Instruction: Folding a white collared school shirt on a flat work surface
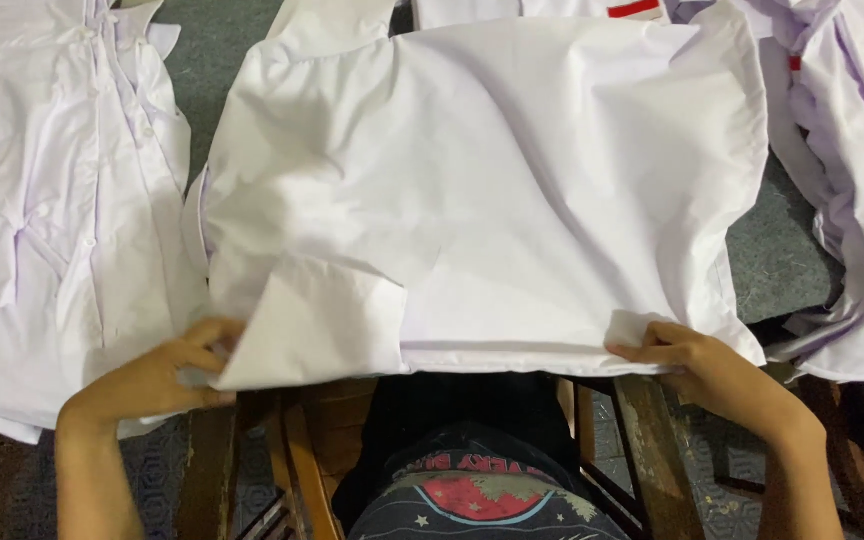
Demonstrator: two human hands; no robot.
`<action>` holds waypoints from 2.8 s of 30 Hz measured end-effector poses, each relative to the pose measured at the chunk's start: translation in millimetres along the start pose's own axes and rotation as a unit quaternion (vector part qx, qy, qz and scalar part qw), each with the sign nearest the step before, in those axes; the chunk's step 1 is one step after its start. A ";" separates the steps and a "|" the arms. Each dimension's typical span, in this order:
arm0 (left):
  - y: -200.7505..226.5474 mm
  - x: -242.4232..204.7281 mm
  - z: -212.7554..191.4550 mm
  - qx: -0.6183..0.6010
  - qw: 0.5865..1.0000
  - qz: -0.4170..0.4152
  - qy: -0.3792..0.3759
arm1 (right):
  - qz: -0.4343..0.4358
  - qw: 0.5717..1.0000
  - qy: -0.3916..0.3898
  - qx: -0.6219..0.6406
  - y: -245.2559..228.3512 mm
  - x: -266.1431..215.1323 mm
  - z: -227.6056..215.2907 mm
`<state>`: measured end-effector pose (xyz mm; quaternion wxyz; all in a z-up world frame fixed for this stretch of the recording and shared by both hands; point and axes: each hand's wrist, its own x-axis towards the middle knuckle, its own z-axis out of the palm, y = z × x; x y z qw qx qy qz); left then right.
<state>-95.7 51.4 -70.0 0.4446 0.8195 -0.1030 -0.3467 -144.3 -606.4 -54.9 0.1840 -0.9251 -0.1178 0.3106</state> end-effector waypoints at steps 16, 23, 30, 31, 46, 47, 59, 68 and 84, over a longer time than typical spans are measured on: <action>37.3 -11.8 34.6 0.208 0.965 -0.077 -0.140 | -0.418 0.875 0.221 -0.102 -124.0 108.2 16.0; 65.1 -21.7 44.6 0.142 0.975 -0.153 -0.081 | -0.393 0.812 0.374 -0.216 -159.2 158.5 29.9; 72.2 2.9 36.2 0.154 0.965 0.076 0.197 | -0.386 0.834 0.374 -0.129 -147.3 175.6 49.6; 75.0 10.8 34.3 0.180 0.952 0.092 0.228 | -0.369 0.840 0.382 -0.112 -144.8 178.7 55.9; 90.0 87.6 26.5 0.245 0.901 0.211 0.289 | -0.145 0.788 0.588 -0.110 40.0 41.6 -17.5; 93.3 89.9 28.7 0.245 0.902 0.217 0.281 | -0.135 0.788 0.590 -0.111 43.0 26.0 -22.0; 157.6 177.8 85.3 0.345 0.893 0.259 0.128 | 0.103 0.770 0.606 -0.172 96.9 -19.1 -7.0; 187.7 270.6 193.0 0.471 0.740 0.478 0.041 | 0.143 0.859 0.481 0.104 23.2 -15.0 2.0; 202.8 297.4 201.0 0.472 0.733 0.489 -0.015 | 0.241 0.834 0.391 0.305 68.2 -20.3 39.2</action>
